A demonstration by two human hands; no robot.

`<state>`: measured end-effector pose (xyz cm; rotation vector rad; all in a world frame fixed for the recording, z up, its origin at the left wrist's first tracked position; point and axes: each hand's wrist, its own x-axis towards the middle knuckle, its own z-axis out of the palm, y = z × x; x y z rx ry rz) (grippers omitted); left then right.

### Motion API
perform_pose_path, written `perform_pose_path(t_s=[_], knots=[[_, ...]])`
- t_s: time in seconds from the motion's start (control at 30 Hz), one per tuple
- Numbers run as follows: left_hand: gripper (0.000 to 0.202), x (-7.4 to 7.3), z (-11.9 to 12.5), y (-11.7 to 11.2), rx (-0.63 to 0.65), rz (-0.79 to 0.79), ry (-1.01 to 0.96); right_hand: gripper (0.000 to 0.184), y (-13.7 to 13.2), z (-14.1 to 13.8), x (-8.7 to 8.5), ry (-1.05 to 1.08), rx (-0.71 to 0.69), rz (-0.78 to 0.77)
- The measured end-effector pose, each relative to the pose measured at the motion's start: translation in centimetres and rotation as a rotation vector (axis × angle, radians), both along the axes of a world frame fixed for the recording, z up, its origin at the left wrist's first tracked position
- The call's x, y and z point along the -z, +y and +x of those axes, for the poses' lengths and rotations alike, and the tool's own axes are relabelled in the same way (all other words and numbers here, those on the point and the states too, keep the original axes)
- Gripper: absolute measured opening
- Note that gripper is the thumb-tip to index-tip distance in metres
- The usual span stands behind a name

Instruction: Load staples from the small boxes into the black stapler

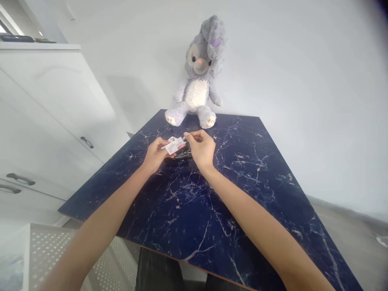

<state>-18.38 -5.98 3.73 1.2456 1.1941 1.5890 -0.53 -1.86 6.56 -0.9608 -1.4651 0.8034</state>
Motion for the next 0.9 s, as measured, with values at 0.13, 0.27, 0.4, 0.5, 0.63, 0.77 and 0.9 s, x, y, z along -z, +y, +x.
perform_pose_path(t_s=[0.13, 0.27, 0.4, 0.5, 0.63, 0.77, 0.9], knots=[[0.048, 0.0, -0.4, 0.1, 0.075, -0.047, -0.102, 0.025, 0.2, 0.2, 0.5, -0.139, 0.09, 0.12], [0.047, 0.1, -0.8, 0.2, 0.086, -0.066, -0.16, 0.024, 0.3, 0.0, 0.4, -0.133, 0.115, 0.123], [0.039, 0.1, -1.2, 0.3, 0.111, -0.07, -0.196, 0.021, 0.3, -0.3, 0.5, -0.159, 0.027, 0.125], [0.034, -0.2, -1.4, 0.1, 0.169, -0.094, -0.234, 0.016, 0.1, -0.4, 0.6, -0.212, -0.042, 0.203], [0.031, -0.7, -1.5, -0.2, 0.232, -0.084, -0.322, 0.032, 0.3, -0.4, 0.6, -0.163, -0.082, 0.148], [0.031, -0.6, -1.4, 0.0, 0.193, -0.019, -0.269, 0.024, 1.3, -0.5, 1.0, 0.045, -0.185, -0.037], [0.036, -0.1, -1.3, 0.1, 0.207, -0.023, -0.222, 0.018, 2.0, -1.0, 1.6, 0.262, -0.359, -0.225]])
